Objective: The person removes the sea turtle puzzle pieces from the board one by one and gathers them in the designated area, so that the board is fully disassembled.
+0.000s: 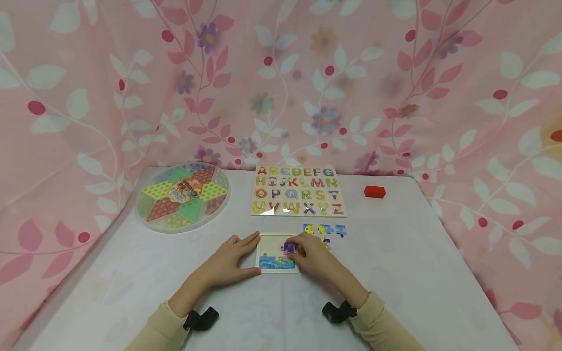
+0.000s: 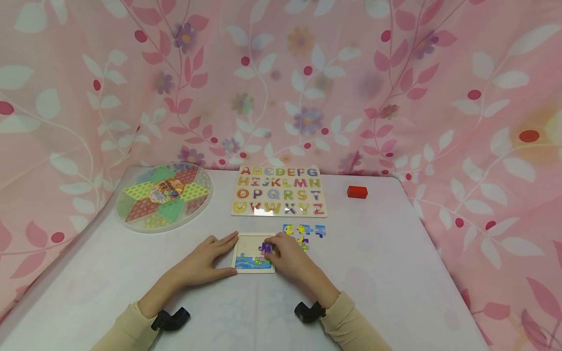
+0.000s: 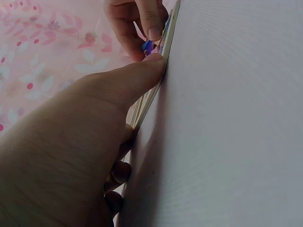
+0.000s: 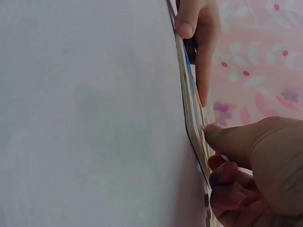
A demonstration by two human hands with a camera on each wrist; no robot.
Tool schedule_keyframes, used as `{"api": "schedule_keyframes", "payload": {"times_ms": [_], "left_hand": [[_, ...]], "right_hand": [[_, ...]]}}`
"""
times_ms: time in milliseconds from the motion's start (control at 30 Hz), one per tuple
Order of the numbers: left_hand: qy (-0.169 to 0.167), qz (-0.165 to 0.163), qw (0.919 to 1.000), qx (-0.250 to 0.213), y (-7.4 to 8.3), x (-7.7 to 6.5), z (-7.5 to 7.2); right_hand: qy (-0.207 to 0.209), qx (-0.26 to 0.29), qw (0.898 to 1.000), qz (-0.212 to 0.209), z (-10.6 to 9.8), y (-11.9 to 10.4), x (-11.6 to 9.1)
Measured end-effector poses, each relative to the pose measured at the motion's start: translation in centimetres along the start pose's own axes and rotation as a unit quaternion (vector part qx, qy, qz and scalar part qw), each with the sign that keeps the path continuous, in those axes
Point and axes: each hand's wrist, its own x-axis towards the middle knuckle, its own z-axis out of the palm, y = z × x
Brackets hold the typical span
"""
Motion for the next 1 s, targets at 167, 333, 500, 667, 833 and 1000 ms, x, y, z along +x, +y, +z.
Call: {"api": "schedule_keyframes", "payload": {"times_ms": [167,333,500,667,833,1000], "left_hand": [[-0.004,-0.003,1.0,-0.001,0.1,0.0,-0.1],[0.0,-0.002,1.0,-0.005,0.2,0.1,-0.1],[0.0,-0.005,1.0,-0.003,0.2,0.0,-0.1],[-0.004,-0.008,1.0,0.0,0.2,0.1,-0.1],[-0.007,-0.007,0.9999,-0.001,0.3,0.1,-0.2],[-0.003,-0.008,1.0,0.001,0.2,0.1,0.0]], "right_hand": [[0.015,-0.007,1.0,0.005,-0.7,0.2,0.0],[0.044,0.0,0.999,-0.011,-2.9,0.9,-0.2],[0.094,0.004,0.995,-0.033,-5.9,3.0,-1.3],[0.131,-0.011,0.991,-0.009,-7.7,6.2,-3.5],[0.105,-0.015,0.994,0.042,-7.9,9.0,-6.0],[0.06,-0.008,0.997,0.047,-7.7,10.0,-6.5]]}}
